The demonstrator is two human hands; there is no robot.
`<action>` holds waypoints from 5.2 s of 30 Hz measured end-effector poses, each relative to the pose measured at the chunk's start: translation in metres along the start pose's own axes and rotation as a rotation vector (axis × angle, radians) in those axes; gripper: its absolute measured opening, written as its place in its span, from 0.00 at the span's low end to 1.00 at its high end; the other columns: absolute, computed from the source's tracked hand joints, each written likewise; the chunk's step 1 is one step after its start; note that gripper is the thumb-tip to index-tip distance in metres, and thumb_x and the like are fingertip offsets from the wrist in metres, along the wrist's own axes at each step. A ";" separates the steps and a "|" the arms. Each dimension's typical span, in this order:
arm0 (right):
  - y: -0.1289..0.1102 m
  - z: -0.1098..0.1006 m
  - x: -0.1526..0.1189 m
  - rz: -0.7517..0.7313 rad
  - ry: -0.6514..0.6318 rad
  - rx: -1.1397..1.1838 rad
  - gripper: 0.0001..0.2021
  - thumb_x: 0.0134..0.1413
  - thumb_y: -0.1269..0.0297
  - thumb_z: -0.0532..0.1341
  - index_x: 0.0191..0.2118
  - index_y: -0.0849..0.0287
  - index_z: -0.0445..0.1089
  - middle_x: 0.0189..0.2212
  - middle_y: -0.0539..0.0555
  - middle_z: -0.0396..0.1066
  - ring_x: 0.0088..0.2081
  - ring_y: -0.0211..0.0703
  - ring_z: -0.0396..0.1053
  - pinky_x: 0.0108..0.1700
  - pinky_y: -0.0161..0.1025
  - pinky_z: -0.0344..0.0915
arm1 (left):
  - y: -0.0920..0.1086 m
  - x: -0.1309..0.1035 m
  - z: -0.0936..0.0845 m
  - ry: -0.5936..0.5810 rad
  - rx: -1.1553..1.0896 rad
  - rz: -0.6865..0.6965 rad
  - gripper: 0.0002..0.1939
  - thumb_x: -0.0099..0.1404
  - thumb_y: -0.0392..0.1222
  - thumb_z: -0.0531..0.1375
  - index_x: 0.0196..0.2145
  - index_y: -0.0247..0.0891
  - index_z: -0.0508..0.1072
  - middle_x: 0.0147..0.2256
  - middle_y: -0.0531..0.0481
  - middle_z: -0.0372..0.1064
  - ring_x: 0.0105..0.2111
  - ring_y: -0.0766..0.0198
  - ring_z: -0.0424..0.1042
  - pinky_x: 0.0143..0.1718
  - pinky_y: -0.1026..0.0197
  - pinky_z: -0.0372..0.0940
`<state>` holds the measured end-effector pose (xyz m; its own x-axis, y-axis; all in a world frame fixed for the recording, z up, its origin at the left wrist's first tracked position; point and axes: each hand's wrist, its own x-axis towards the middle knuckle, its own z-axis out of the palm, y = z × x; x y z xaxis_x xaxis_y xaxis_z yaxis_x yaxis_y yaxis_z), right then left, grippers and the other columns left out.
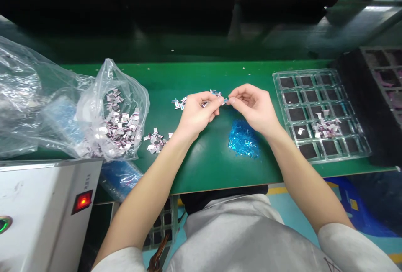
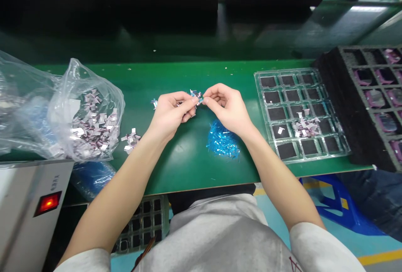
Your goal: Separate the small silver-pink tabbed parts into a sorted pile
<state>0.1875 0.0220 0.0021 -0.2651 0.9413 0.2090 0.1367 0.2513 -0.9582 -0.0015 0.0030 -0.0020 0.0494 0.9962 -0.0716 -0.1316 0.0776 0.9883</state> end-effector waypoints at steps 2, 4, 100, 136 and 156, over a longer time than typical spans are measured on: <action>-0.002 0.000 -0.001 -0.042 -0.008 -0.054 0.19 0.61 0.42 0.74 0.39 0.54 0.78 0.39 0.53 0.78 0.40 0.46 0.75 0.44 0.44 0.74 | 0.000 0.000 0.000 0.016 0.009 0.002 0.16 0.63 0.47 0.75 0.25 0.38 0.77 0.21 0.53 0.69 0.17 0.73 0.59 0.19 0.64 0.52; -0.005 0.000 -0.002 -0.085 -0.032 -0.108 0.20 0.63 0.41 0.72 0.38 0.53 0.79 0.42 0.55 0.77 0.42 0.46 0.74 0.43 0.44 0.73 | -0.001 0.000 0.000 0.036 0.014 -0.002 0.15 0.65 0.45 0.73 0.25 0.38 0.77 0.21 0.53 0.69 0.17 0.73 0.59 0.20 0.65 0.53; 0.006 0.015 0.028 0.032 -0.014 0.016 0.20 0.53 0.45 0.77 0.37 0.52 0.73 0.35 0.51 0.77 0.39 0.45 0.76 0.44 0.45 0.76 | 0.004 0.004 -0.001 0.068 -0.069 -0.045 0.10 0.67 0.43 0.71 0.32 0.38 0.76 0.19 0.56 0.67 0.16 0.73 0.59 0.18 0.66 0.50; 0.029 0.023 0.032 -0.169 -0.072 -0.641 0.06 0.66 0.68 0.64 0.45 0.54 0.78 0.41 0.56 0.77 0.46 0.55 0.72 0.57 0.57 0.70 | 0.007 0.008 -0.003 0.218 -0.202 -0.113 0.14 0.71 0.44 0.69 0.29 0.36 0.76 0.19 0.57 0.64 0.14 0.75 0.56 0.16 0.66 0.43; 0.019 0.023 0.036 -0.021 -0.051 -0.079 0.04 0.56 0.64 0.69 0.36 0.55 0.76 0.33 0.49 0.77 0.34 0.41 0.72 0.40 0.41 0.70 | 0.002 0.008 -0.005 0.192 0.016 -0.070 0.04 0.65 0.38 0.69 0.33 0.36 0.81 0.19 0.56 0.66 0.16 0.73 0.57 0.16 0.66 0.49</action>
<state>0.1584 0.0556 -0.0128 -0.3168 0.9234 0.2169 0.2045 0.2898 -0.9350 -0.0064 0.0113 -0.0009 -0.1318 0.9777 -0.1634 -0.1187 0.1481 0.9818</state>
